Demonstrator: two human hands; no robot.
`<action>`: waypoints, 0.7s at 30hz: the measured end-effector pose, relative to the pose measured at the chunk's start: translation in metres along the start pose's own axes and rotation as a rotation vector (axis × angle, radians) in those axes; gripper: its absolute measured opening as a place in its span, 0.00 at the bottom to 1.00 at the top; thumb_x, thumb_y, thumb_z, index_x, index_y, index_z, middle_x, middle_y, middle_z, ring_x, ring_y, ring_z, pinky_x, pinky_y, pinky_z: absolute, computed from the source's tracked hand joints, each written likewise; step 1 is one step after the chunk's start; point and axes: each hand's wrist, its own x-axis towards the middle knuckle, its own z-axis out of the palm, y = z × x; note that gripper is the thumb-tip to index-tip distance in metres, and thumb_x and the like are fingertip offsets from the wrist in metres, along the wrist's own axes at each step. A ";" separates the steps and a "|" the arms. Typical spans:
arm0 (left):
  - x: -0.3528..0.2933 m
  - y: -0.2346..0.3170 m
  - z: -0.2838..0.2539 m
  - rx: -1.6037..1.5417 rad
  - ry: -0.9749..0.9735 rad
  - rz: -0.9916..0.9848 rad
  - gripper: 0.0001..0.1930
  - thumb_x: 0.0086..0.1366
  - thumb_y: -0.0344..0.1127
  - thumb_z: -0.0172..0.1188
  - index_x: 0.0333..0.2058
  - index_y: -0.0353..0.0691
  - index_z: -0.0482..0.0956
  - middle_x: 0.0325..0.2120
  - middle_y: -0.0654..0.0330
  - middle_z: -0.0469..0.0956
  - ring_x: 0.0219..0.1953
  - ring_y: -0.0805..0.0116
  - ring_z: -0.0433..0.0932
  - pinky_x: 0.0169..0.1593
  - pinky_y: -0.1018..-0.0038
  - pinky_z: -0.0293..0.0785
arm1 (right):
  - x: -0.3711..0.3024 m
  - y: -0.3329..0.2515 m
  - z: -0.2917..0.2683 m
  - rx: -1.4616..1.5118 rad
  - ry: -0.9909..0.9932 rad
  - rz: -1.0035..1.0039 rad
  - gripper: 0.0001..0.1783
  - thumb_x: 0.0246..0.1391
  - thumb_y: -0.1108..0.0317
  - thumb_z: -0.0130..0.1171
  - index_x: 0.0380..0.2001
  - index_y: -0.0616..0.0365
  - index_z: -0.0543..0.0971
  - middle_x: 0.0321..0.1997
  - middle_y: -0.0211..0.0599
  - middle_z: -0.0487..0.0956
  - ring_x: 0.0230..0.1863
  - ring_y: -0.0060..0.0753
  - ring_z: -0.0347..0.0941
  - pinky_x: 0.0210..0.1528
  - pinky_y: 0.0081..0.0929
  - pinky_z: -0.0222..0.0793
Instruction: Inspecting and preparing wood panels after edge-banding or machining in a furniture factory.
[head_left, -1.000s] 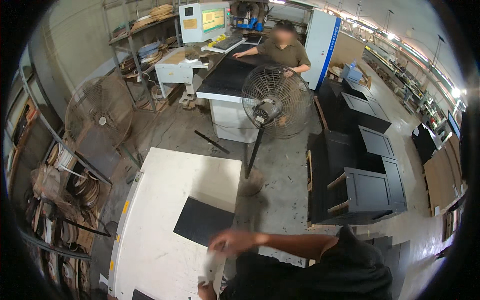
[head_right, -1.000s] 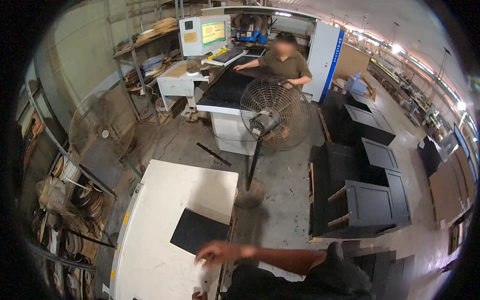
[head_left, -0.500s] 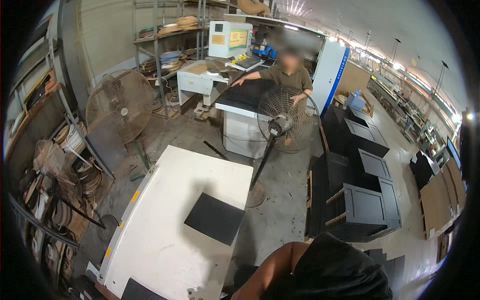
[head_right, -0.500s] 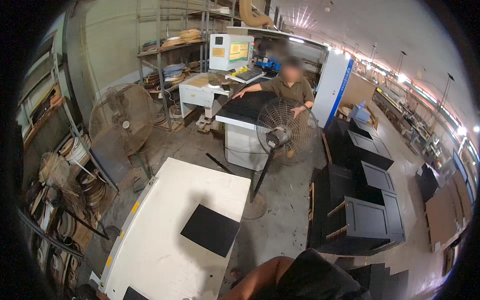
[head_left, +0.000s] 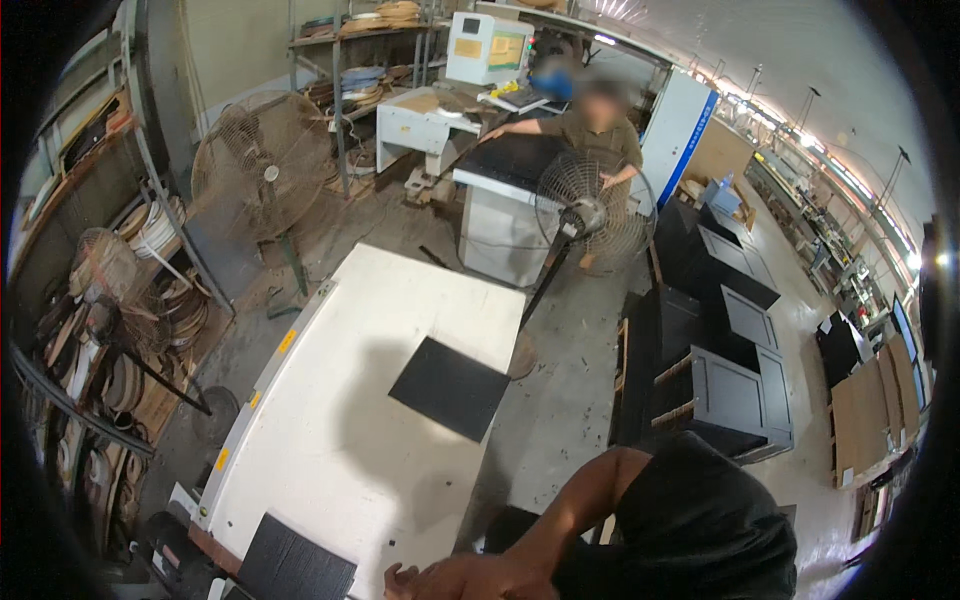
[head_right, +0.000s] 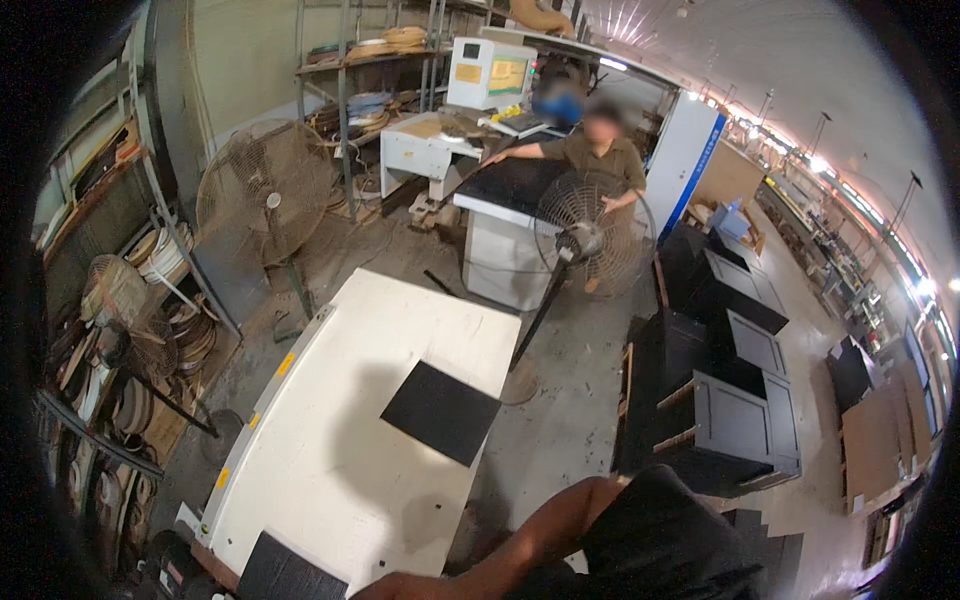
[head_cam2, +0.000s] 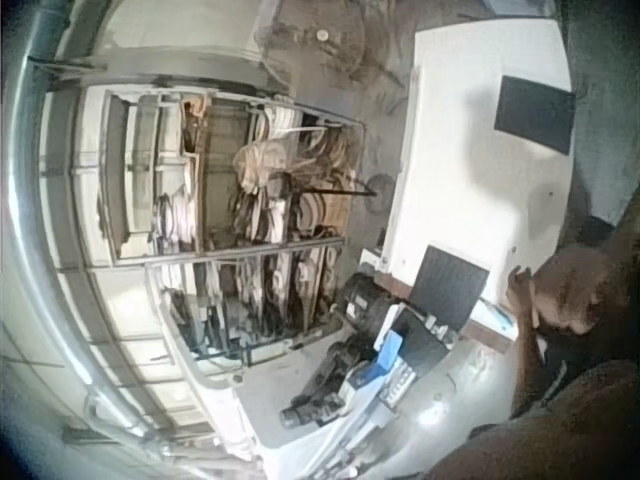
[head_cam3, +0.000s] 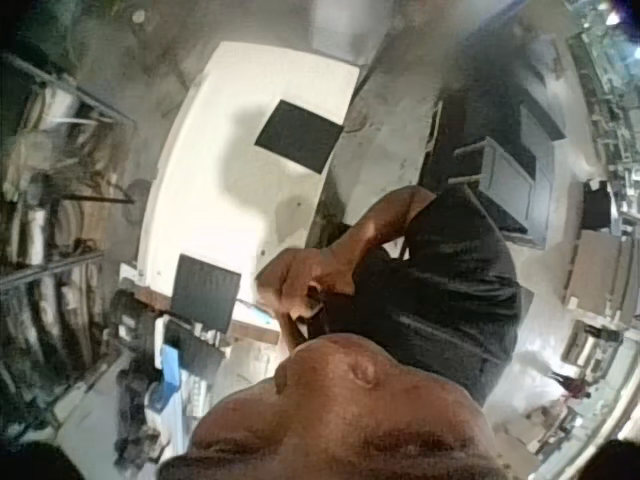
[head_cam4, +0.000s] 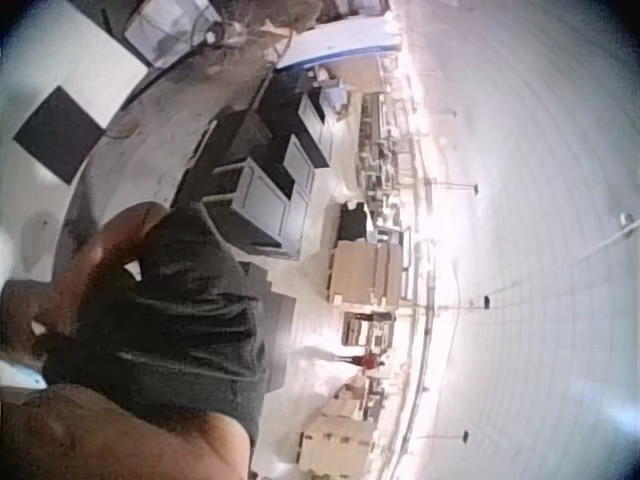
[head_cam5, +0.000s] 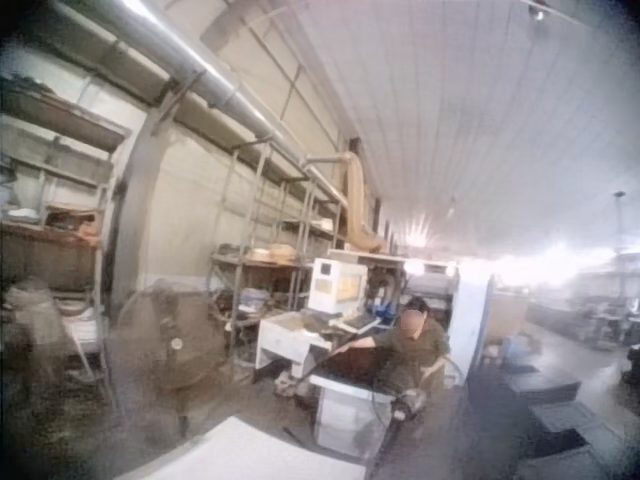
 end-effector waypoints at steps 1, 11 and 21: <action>0.023 0.012 -0.013 0.154 -0.046 0.287 0.20 0.72 0.27 0.60 0.60 0.31 0.72 0.47 0.48 0.87 0.47 0.57 0.87 0.52 0.67 0.82 | -0.002 -0.001 0.002 -0.027 0.075 -0.023 0.31 0.66 0.40 0.60 0.18 0.52 0.73 0.25 0.33 0.71 0.27 0.32 0.67 0.33 0.36 0.60; 0.097 0.193 -0.202 -0.718 0.140 -0.313 0.15 0.66 0.32 0.69 0.48 0.35 0.81 0.31 0.53 0.87 0.34 0.62 0.86 0.39 0.67 0.82 | 0.027 -0.055 0.027 -0.087 0.706 -0.174 0.31 0.65 0.43 0.61 0.13 0.48 0.69 0.22 0.29 0.67 0.22 0.27 0.59 0.35 0.37 0.54; 0.100 0.185 -0.188 -0.738 0.052 -0.253 0.15 0.66 0.31 0.68 0.50 0.35 0.81 0.31 0.56 0.87 0.34 0.65 0.86 0.40 0.69 0.80 | 0.008 -0.056 0.035 -0.446 0.838 -0.186 0.29 0.64 0.46 0.61 0.11 0.45 0.69 0.18 0.23 0.68 0.19 0.26 0.63 0.34 0.34 0.52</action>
